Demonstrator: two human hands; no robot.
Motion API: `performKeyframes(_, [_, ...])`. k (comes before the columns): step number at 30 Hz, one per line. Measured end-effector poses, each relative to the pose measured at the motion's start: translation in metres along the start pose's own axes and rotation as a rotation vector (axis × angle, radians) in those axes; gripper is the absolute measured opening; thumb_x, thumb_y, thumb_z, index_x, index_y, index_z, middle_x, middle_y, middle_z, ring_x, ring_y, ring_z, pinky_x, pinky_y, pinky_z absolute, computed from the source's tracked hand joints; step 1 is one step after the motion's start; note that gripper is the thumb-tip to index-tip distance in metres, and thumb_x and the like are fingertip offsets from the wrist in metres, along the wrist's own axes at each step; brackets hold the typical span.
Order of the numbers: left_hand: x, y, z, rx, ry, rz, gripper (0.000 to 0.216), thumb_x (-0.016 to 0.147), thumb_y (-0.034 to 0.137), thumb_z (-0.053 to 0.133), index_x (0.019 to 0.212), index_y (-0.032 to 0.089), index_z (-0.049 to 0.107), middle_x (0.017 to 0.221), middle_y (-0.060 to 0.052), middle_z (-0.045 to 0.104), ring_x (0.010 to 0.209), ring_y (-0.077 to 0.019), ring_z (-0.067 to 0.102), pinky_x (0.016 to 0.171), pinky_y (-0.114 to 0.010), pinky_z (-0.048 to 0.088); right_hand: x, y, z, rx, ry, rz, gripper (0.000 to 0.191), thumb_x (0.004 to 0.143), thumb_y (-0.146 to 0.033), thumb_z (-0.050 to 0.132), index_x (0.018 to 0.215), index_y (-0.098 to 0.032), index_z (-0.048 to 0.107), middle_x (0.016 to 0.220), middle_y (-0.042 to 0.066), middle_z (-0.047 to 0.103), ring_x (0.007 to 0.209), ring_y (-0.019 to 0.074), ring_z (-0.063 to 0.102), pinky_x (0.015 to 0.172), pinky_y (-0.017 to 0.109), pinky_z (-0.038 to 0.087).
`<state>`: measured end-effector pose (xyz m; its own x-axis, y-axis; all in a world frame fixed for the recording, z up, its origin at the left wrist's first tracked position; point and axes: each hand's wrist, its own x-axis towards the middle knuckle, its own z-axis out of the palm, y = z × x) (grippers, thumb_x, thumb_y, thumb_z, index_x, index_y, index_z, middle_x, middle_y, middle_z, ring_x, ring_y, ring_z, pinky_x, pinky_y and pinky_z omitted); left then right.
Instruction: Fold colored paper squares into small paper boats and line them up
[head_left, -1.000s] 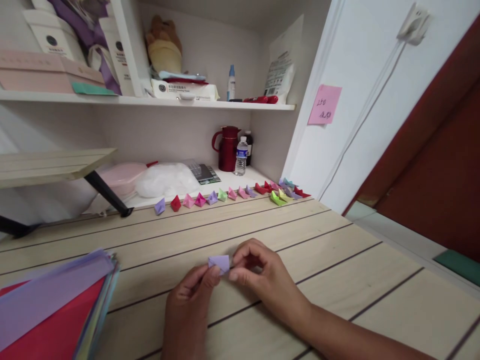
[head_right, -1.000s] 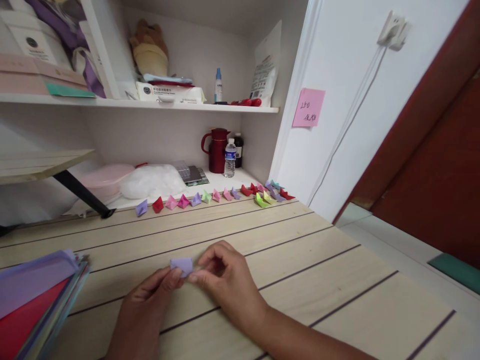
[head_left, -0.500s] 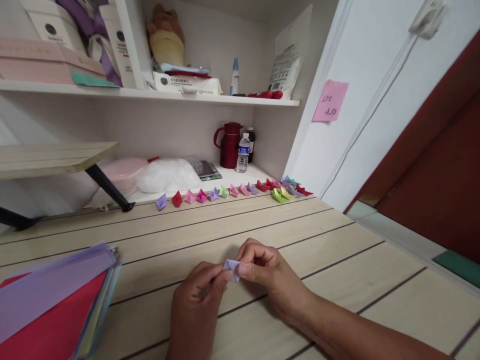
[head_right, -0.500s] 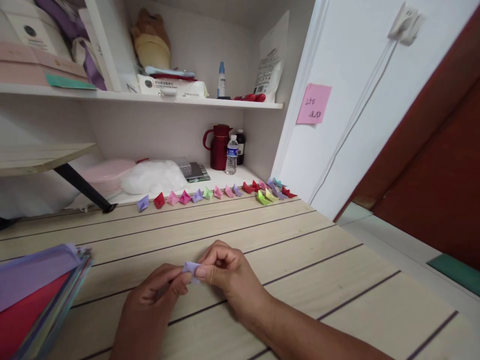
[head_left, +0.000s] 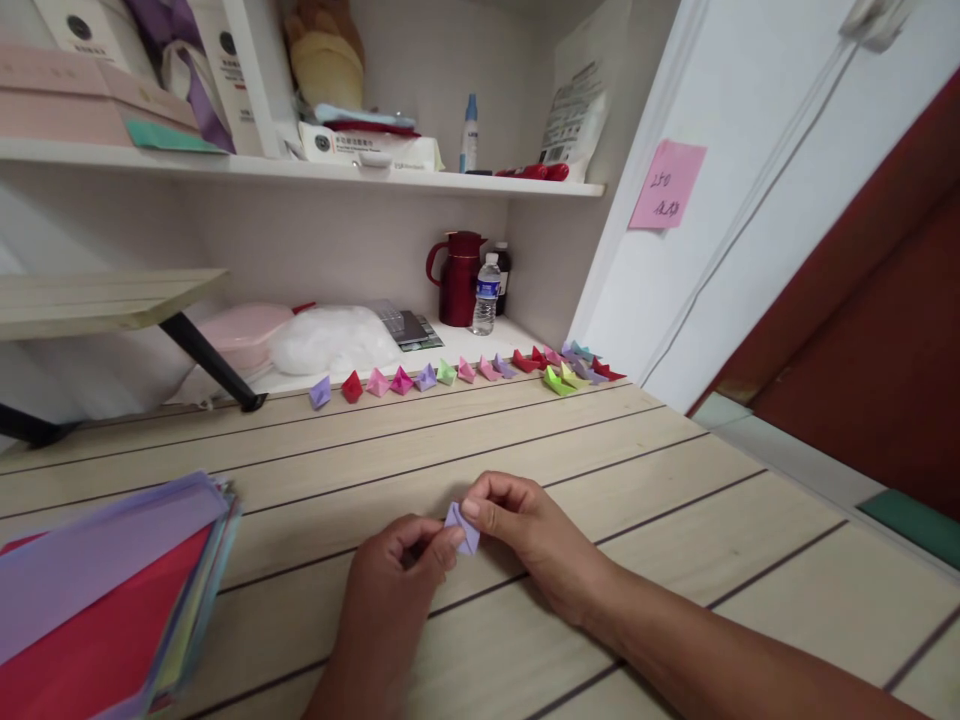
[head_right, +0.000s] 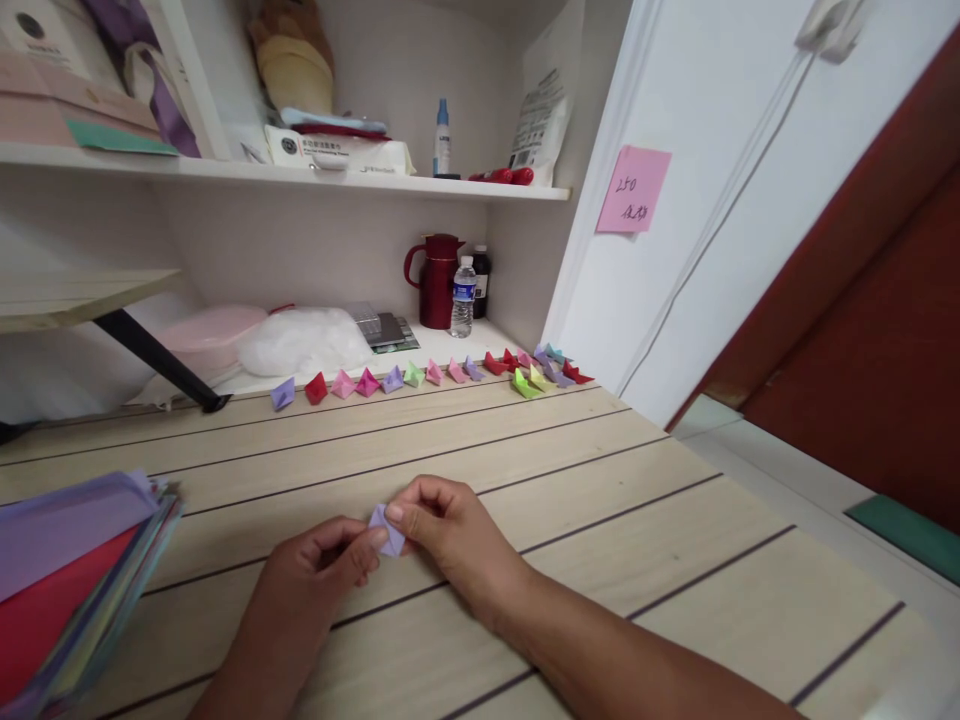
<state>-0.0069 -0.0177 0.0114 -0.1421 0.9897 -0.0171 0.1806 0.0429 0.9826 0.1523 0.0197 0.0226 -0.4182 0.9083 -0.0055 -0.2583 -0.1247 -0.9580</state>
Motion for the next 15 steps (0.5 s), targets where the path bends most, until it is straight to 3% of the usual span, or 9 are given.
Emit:
performKeyframes(3, [0.0,-0.001,-0.001,0.039,0.002,0.026,0.03,0.075,0.049,0.069,0.066,0.02,0.071,0.058,0.002,0.059,0.057,-0.0125,0.049,0.055,-0.024,0.038,0.001,-0.001,-0.004,-0.224,-0.008,-0.068,0.032,0.081,-0.045,0.077,0.073,-0.017,0.066,0.073,0.001,0.061,0.069,0.014,0.053,0.069,0.028,0.041])
performKeyframes(8, [-0.002,0.0,0.0,0.091,0.071,0.166,0.02,0.08,0.043,0.066,0.08,0.024,0.074,0.076,0.0,0.069,0.074,-0.0173,0.061,0.071,-0.028,0.046,-0.003,-0.009,-0.009,-0.611,0.048,-0.44,0.011,0.088,-0.025,0.072,0.078,-0.02,0.074,0.091,0.004,0.06,0.089,0.0175,0.059,0.078,0.028,0.046])
performKeyframes(12, [-0.004,0.004,-0.004,0.273,0.24,0.533,0.012,0.081,0.024,0.064,0.087,0.031,0.072,0.086,0.003,0.068,0.083,-0.0152,0.063,0.079,-0.026,0.047,-0.013,-0.018,-0.009,-0.884,0.07,-0.842,0.015,0.09,-0.009,0.066,0.094,-0.021,0.074,0.094,0.005,0.06,0.086,0.0152,0.06,0.074,0.026,0.048])
performKeyframes(15, [-0.006,0.007,-0.005,0.295,0.384,0.718,0.02,0.078,0.014,0.063,0.091,0.029,0.065,0.083,0.005,0.065,0.075,-0.0107,0.064,0.075,-0.021,0.049,-0.019,-0.022,-0.011,-0.969,0.077,-1.0,0.026,0.088,-0.001,0.062,0.101,-0.021,0.072,0.1,0.006,0.06,0.089,0.0159,0.06,0.075,0.027,0.049])
